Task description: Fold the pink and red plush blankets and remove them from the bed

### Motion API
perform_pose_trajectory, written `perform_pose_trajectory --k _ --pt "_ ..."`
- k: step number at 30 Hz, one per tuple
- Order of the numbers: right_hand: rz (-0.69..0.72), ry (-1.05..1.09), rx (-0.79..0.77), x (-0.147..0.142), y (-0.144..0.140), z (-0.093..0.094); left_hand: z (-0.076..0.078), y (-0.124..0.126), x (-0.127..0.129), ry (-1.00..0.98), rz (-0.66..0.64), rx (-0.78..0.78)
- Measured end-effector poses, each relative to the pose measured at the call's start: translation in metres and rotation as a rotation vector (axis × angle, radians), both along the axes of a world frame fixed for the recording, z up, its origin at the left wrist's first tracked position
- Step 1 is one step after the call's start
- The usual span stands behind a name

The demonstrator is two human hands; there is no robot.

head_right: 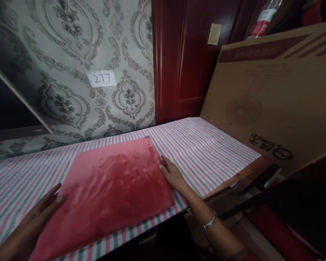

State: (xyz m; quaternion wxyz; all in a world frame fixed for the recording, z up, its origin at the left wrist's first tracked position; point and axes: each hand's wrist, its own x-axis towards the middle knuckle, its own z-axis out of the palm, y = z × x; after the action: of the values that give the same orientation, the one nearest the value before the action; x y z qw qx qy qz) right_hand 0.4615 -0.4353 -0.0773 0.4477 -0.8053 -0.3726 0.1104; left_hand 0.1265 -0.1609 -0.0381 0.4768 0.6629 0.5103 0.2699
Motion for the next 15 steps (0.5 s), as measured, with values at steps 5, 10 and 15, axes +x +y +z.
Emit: perform_pose_trajectory --k 5,10,15 --pt "-0.035 -0.081 0.01 -0.007 0.007 0.0 0.012 -0.011 0.008 0.007 0.024 -0.011" --pt "-0.02 -0.043 -0.057 -0.013 0.004 0.011 0.021 -0.023 0.013 0.033 0.051 -0.013" --pt "0.049 0.128 0.034 -0.014 0.006 0.014 0.029 -0.025 0.014 -0.035 0.022 -0.111"
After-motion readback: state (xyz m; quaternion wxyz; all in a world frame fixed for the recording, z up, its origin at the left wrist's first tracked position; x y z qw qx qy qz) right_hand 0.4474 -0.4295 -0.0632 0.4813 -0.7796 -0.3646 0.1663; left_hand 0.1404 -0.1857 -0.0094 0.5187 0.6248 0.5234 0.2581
